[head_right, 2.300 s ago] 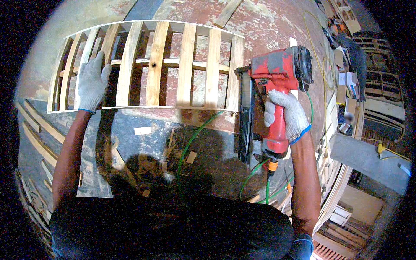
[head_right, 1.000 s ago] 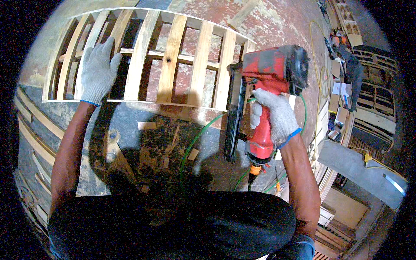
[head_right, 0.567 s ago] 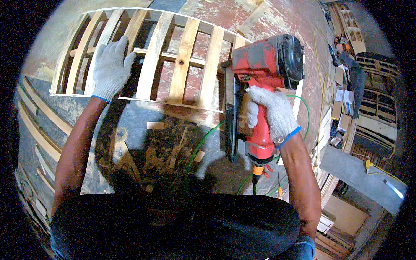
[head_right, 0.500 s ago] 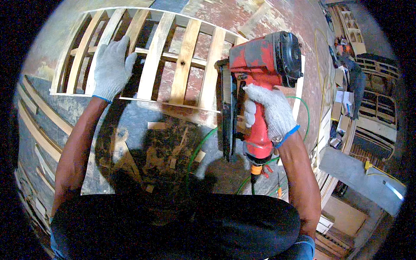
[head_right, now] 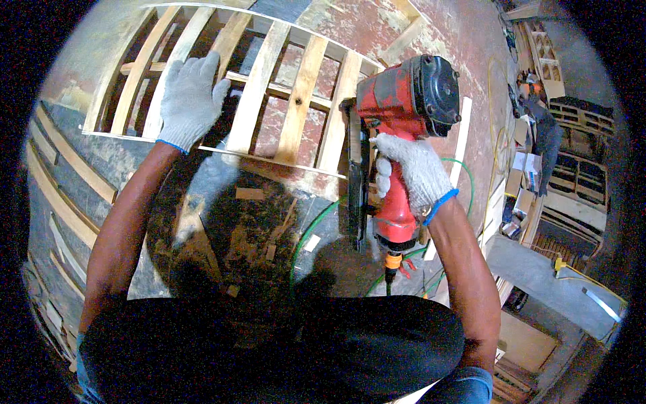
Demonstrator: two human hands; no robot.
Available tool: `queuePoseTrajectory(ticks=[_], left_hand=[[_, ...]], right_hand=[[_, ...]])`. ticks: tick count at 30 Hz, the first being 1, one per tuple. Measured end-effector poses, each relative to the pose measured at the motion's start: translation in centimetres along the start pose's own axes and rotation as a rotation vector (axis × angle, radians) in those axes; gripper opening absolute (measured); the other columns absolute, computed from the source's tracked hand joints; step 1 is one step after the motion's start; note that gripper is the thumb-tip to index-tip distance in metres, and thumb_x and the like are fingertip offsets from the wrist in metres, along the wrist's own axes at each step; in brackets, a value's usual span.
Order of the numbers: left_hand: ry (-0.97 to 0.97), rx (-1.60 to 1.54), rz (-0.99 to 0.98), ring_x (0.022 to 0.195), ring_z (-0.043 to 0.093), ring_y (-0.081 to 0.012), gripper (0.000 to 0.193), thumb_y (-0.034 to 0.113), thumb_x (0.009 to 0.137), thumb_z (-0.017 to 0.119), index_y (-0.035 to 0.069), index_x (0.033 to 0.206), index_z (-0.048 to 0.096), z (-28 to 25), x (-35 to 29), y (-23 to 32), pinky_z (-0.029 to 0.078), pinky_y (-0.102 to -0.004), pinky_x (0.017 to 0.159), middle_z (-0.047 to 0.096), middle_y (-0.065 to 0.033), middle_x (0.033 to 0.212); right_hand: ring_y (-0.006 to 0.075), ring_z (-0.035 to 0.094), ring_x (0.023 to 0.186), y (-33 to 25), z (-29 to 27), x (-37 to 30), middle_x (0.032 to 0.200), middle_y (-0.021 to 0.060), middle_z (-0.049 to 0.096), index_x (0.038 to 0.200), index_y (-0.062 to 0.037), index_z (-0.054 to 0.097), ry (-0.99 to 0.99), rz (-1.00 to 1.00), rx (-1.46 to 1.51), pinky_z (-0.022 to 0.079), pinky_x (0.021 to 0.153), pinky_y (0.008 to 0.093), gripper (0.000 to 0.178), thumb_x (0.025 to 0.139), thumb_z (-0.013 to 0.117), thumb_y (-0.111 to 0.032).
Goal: The person assembles a wooden frame by placing thin wooden slats between two side rails and securing them with a pneumatic nail gun. The person repeatedly picks up slats, positions them, and drives nails into the wood while sitting on the floor.
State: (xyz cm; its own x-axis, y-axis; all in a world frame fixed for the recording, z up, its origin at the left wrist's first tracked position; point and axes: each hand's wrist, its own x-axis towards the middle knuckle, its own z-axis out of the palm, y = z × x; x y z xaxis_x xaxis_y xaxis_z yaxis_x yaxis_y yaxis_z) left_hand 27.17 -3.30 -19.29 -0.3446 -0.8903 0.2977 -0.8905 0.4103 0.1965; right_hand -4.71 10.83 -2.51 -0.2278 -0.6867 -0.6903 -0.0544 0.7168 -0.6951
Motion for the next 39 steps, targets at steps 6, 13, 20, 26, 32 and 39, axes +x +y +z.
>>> queuePoseTrajectory(ticks=[6,13,20,26,32,39], left_hand=[[-0.002,-0.012,-0.01,0.115,0.058,-0.0315,0.048,0.034,0.095,0.063,0.003,0.132,0.057,-0.6,-0.1,0.0,0.037,-0.0482,0.11,0.066,-0.0121,0.114],[0.076,-0.014,0.014,0.112,0.059,-0.032,0.046,0.034,0.095,0.063,0.002,0.129,0.058,-0.4,-0.2,-0.1,0.037,-0.0484,0.108,0.066,-0.0139,0.111],[-0.028,-0.039,-0.015,0.115,0.058,-0.0313,0.047,0.034,0.096,0.062,0.002,0.13,0.058,-0.9,-0.2,0.0,0.036,-0.0478,0.111,0.066,-0.0143,0.113],[0.017,-0.007,-0.021,0.113,0.059,-0.0315,0.046,0.035,0.095,0.063,0.003,0.127,0.058,-0.9,-0.2,-0.1,0.036,-0.048,0.111,0.066,-0.0141,0.113],[0.108,-0.039,0.003,0.11,0.059,-0.0321,0.042,0.035,0.095,0.063,0.004,0.123,0.059,-0.6,-0.2,-0.2,0.038,-0.0476,0.105,0.066,-0.014,0.107],[0.101,-0.064,0.002,0.107,0.059,-0.0318,0.037,0.033,0.095,0.061,0.004,0.118,0.06,-0.3,-0.2,-0.4,0.04,-0.0465,0.101,0.066,-0.0145,0.103]], right_hand=[[0.0187,0.058,0.046,-1.8,0.4,-0.1,0.061,0.0062,0.058,0.09,-0.008,0.06,-0.002,-0.001,-0.118,0.05,0.046,0.0336,0.021,0.097,0.065,-0.027],[0.0151,0.057,0.048,-2.9,3.1,0.0,0.064,0.0027,0.06,0.095,-0.0107,0.062,-0.065,-0.029,0.014,0.047,0.044,0.0302,0.016,0.097,0.068,-0.025],[0.0184,0.058,0.049,-3.6,5.1,0.5,0.064,0.0055,0.059,0.093,-0.0082,0.06,-0.083,0.022,-0.076,0.05,0.048,0.0332,0.02,0.099,0.065,-0.027],[0.018,0.059,0.05,-4.6,5.5,0.6,0.065,0.0053,0.059,0.094,-0.008,0.061,-0.125,-0.054,-0.153,0.05,0.047,0.0328,0.021,0.099,0.065,-0.028],[0.0177,0.059,0.051,-5.0,7.1,1.3,0.066,0.0046,0.059,0.094,-0.0093,0.06,-0.168,0.021,-0.008,0.05,0.049,0.0326,0.019,0.1,0.065,-0.027],[0.0188,0.058,0.05,-6.0,9.4,1.6,0.066,0.0053,0.059,0.091,-0.0083,0.06,-0.192,0.002,-0.072,0.05,0.049,0.0336,0.022,0.101,0.064,-0.027]])
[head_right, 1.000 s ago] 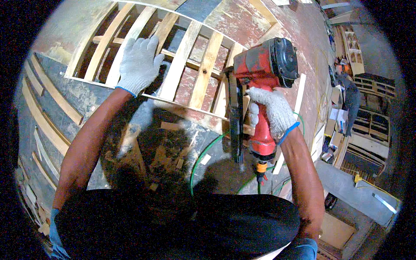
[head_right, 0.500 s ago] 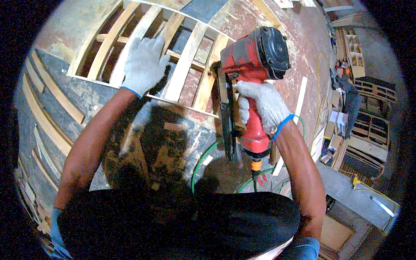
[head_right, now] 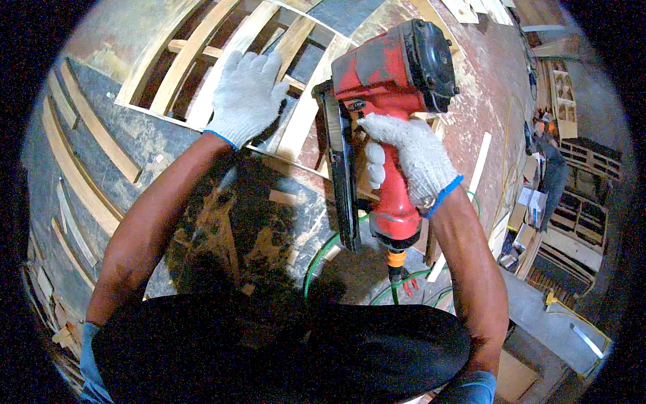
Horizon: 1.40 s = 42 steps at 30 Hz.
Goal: The person assembles a wooden frame by placing thin wooden slats between two side rails and securing them with a pneumatic nail gun. The person repeatedly picks up slats, positions them, and drives nails into the wood while sitting on the floor.
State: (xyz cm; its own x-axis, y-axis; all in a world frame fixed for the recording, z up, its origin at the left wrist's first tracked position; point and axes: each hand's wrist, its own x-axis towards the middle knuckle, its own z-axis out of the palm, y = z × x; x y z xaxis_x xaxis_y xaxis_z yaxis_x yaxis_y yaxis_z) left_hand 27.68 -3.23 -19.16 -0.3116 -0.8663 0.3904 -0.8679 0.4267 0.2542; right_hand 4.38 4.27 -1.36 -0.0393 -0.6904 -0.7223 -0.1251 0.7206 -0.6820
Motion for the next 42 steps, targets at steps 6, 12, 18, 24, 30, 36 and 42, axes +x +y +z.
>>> queuePoseTrajectory(ticks=[6,12,18,24,30,36,42], left_hand=[[-0.004,-0.041,-0.004,0.107,0.058,-0.0316,0.037,0.033,0.095,0.059,0.003,0.117,0.06,0.0,0.0,-0.2,0.039,-0.0456,0.101,0.066,-0.0142,0.103],[-0.031,-0.047,-0.015,0.107,0.058,-0.0309,0.038,0.032,0.095,0.057,0.003,0.119,0.059,0.0,0.0,-0.1,0.038,-0.046,0.102,0.065,-0.0132,0.103],[-0.056,-0.048,-0.016,0.111,0.057,-0.0311,0.041,0.032,0.095,0.058,0.002,0.124,0.057,-0.1,0.0,-0.2,0.037,-0.047,0.106,0.065,-0.0138,0.107],[-0.089,-0.01,-0.046,0.114,0.058,-0.0324,0.048,0.034,0.096,0.058,0.0,0.129,0.058,-0.6,0.0,0.1,0.036,-0.0475,0.11,0.066,-0.0158,0.112],[-0.087,-0.185,-0.102,0.114,0.06,-0.0384,0.038,0.03,0.095,0.06,0.002,0.121,0.065,-3.6,1.0,-3.6,0.044,-0.05,0.104,0.067,-0.0199,0.117],[0.175,-0.011,-0.166,0.101,0.06,-0.04,0.026,0.025,0.095,0.057,0.001,0.104,0.061,-6.9,-0.2,-13.5,0.051,-0.0496,0.091,0.061,-0.0191,0.101],[0.301,0.135,-0.087,0.107,0.06,-0.0353,0.024,0.023,0.097,0.054,0.003,0.106,0.064,-5.3,-1.2,-14.0,0.049,-0.0466,0.096,0.061,-0.0155,0.108]], right_hand=[[0.0207,0.058,0.047,0.3,1.4,-0.2,0.064,0.0073,0.059,0.093,-0.0059,0.061,0.042,-0.024,-0.032,0.049,0.047,0.035,0.022,0.1,0.064,-0.026],[0.0217,0.058,0.048,0.4,2.5,-0.3,0.065,0.0073,0.059,0.095,-0.0066,0.06,0.081,0.014,0.068,0.05,0.047,0.0357,0.021,0.1,0.063,-0.027],[0.0214,0.058,0.049,-0.5,2.4,-0.1,0.065,0.007,0.059,0.093,-0.0076,0.06,0.042,0.024,-0.046,0.051,0.048,0.0358,0.021,0.1,0.063,-0.027],[0.0199,0.058,0.049,-0.8,2.6,-0.2,0.065,0.0068,0.059,0.089,-0.0076,0.059,0.011,0.007,-0.119,0.05,0.048,0.0344,0.023,0.1,0.064,-0.027],[0.0195,0.058,0.049,-1.9,3.5,-0.8,0.064,0.0058,0.059,0.089,-0.0081,0.059,0.046,-0.063,-0.128,0.049,0.049,0.0344,0.021,0.099,0.065,-0.026],[0.0175,0.058,0.046,-3.3,4.8,0.3,0.062,0.0043,0.06,0.095,-0.0096,0.061,-0.061,-0.03,0.066,0.048,0.044,0.0321,0.017,0.099,0.067,-0.025],[0.0203,0.058,0.049,-3.6,6.6,1.7,0.066,0.0067,0.059,0.091,-0.0079,0.059,-0.094,-0.029,-0.058,0.05,0.049,0.0351,0.021,0.1,0.063,-0.027]])
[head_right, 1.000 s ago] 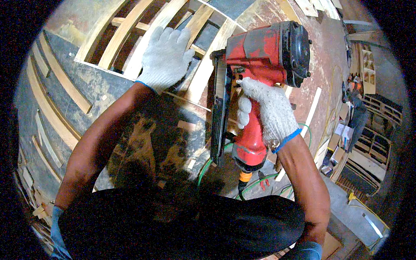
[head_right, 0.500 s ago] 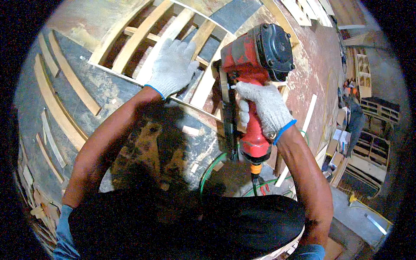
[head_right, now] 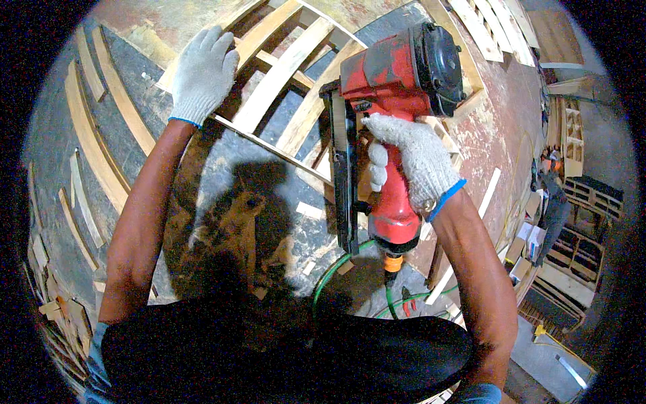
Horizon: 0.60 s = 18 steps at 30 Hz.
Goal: The person assembles a wooden frame by placing thin wooden slats between two side rails and securing them with a pneumatic nail gun. The person repeatedly picks up slats, positions them, and drives nails into the wood while sitting on the floor.
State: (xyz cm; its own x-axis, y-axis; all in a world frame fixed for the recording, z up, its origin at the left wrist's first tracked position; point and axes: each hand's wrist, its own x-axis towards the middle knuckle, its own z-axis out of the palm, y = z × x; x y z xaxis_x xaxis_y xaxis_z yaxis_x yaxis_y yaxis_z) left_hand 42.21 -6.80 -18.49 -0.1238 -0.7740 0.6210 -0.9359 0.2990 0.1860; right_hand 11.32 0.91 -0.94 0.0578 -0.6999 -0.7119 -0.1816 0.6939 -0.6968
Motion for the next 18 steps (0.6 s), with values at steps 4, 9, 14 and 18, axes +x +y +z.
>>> queuePoseTrajectory(ticks=[4,9,14,18], left_hand=[[-0.026,0.002,-0.039,0.109,0.06,-0.0348,0.026,0.024,0.097,0.054,0.004,0.107,0.066,-0.1,0.1,0.1,0.049,-0.0462,0.097,0.061,-0.0151,0.109],[-0.066,-0.012,-0.016,0.108,0.06,-0.0347,0.024,0.023,0.097,0.054,0.004,0.106,0.066,-0.2,-0.2,-0.1,0.049,-0.0455,0.097,0.061,-0.015,0.109],[-0.083,0.008,-0.013,0.111,0.059,-0.033,0.024,0.024,0.098,0.054,0.004,0.107,0.066,-0.2,0.0,0.0,0.049,-0.0451,0.097,0.06,-0.0143,0.111],[-0.121,0.011,-0.042,0.112,0.059,-0.0328,0.025,0.024,0.097,0.054,0.005,0.108,0.066,-0.3,-0.1,0.0,0.049,-0.0446,0.098,0.061,-0.0142,0.114]], right_hand=[[0.0219,0.058,0.05,1.0,0.9,-0.2,0.067,0.0071,0.059,0.095,-0.0077,0.059,0.051,0.005,0.008,0.051,0.05,0.0367,0.019,0.101,0.061,-0.026],[0.0221,0.058,0.051,1.7,2.1,-0.2,0.067,0.0056,0.058,0.101,-0.0099,0.058,0.083,0.035,0.164,0.052,0.049,0.0383,0.017,0.102,0.06,-0.027],[0.0236,0.055,0.048,0.9,3.7,-0.5,0.062,0.0046,0.056,0.087,-0.0128,0.055,0.045,0.199,0.459,0.052,0.05,0.0439,0.028,0.101,0.062,-0.035],[0.0207,0.055,0.05,0.2,5.4,-0.4,0.06,-0.0004,0.049,0.095,-0.0185,0.052,0.063,0.131,0.526,0.055,0.053,0.0449,0.019,0.103,0.06,-0.035]])
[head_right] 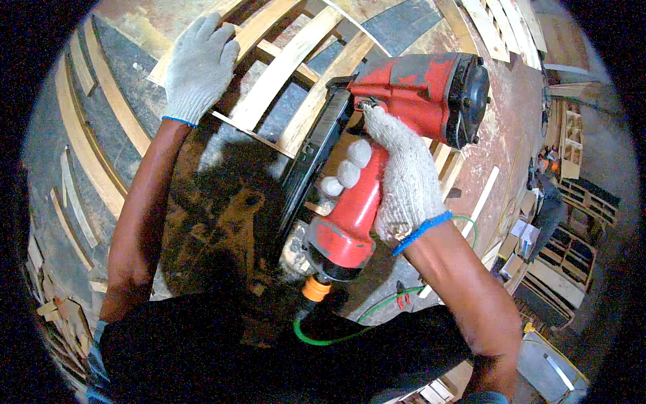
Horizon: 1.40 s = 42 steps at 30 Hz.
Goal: The person assembles a wooden frame by placing thin wooden slats between two side rails and securing them with a pneumatic nail gun. The person repeatedly picks up slats, positions them, and drives nails into the wood while sitting on the floor.
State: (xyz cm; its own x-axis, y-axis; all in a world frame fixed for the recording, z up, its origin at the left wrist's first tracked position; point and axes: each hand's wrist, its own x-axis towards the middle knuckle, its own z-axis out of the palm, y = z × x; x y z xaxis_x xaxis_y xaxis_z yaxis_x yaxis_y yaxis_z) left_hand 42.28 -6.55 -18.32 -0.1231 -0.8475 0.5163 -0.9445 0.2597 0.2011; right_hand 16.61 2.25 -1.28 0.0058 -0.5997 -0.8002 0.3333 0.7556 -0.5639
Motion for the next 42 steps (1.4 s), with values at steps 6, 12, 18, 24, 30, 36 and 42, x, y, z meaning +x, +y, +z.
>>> queuePoseTrajectory(ticks=[6,12,18,24,30,36,42], left_hand=[[0.049,-0.023,-0.022,0.114,0.058,-0.0341,0.025,0.024,0.098,0.054,0.005,0.109,0.066,-0.1,-0.1,0.0,0.048,-0.0457,0.099,0.061,-0.015,0.116],[0.018,-0.078,-0.058,0.113,0.059,-0.0356,0.026,0.023,0.098,0.054,0.002,0.109,0.066,-0.5,0.0,-0.3,0.047,-0.0467,0.1,0.062,-0.0167,0.114],[0.084,-0.029,-0.084,0.12,0.058,-0.0355,0.024,0.02,0.095,0.057,0.003,0.11,0.065,0.7,-0.7,-0.8,0.046,-0.0469,0.104,0.063,-0.0171,0.122],[0.032,-0.065,-0.108,0.119,0.059,-0.0352,0.023,0.02,0.095,0.058,0.003,0.109,0.065,0.3,-0.5,-0.6,0.047,-0.0467,0.103,0.064,-0.0164,0.121],[0.102,-0.045,-0.057,0.117,0.059,-0.0352,0.023,0.019,0.095,0.058,0.002,0.11,0.065,0.1,-0.5,-0.4,0.047,-0.0468,0.102,0.065,-0.0158,0.12],[0.239,-0.084,-0.104,0.11,0.061,-0.0365,0.022,0.015,0.091,0.06,0.004,0.109,0.065,1.3,-0.5,-0.7,0.047,-0.0477,0.098,0.066,-0.0156,0.111],[0.228,-0.048,-0.325,0.108,0.064,-0.0382,0.034,0.007,0.085,0.061,0.004,0.119,0.066,0.8,-0.8,-0.7,0.049,-0.0473,0.097,0.068,-0.0183,0.112]], right_hand=[[0.0197,0.056,0.052,1.7,2.4,0.3,0.063,-0.0002,0.051,0.1,-0.017,0.053,0.072,-0.077,0.013,0.062,0.057,0.0465,0.017,0.104,0.057,-0.033],[0.0186,0.054,0.05,1.9,3.3,0.6,0.065,0.0001,0.053,0.101,-0.0161,0.056,-0.005,-0.1,-0.045,0.054,0.051,0.0388,0.018,0.098,0.067,-0.03],[0.0184,0.056,0.049,-0.2,3.5,1.0,0.065,0.0034,0.056,0.103,-0.013,0.054,-0.117,-0.186,-0.16,0.053,0.048,0.0378,0.018,0.1,0.065,-0.027],[0.0199,0.057,0.049,-0.9,4.5,2.4,0.065,0.0039,0.057,0.103,-0.0115,0.055,-0.156,-0.115,-0.191,0.053,0.047,0.0393,0.021,0.099,0.065,-0.029],[0.0209,0.058,0.048,-1.6,4.5,2.7,0.065,0.0048,0.059,0.101,-0.0103,0.057,-0.163,-0.094,-0.233,0.054,0.047,0.0402,0.021,0.099,0.066,-0.03],[0.0192,0.058,0.048,-3.5,4.3,2.9,0.064,0.0034,0.058,0.1,-0.0095,0.059,-0.2,-0.009,-0.354,0.054,0.047,0.0384,0.017,0.101,0.062,-0.026],[0.0176,0.057,0.048,-3.4,4.9,2.6,0.063,0.0021,0.056,0.101,-0.0109,0.059,-0.184,-0.067,-0.5,0.053,0.047,0.0367,0.014,0.102,0.061,-0.025]])
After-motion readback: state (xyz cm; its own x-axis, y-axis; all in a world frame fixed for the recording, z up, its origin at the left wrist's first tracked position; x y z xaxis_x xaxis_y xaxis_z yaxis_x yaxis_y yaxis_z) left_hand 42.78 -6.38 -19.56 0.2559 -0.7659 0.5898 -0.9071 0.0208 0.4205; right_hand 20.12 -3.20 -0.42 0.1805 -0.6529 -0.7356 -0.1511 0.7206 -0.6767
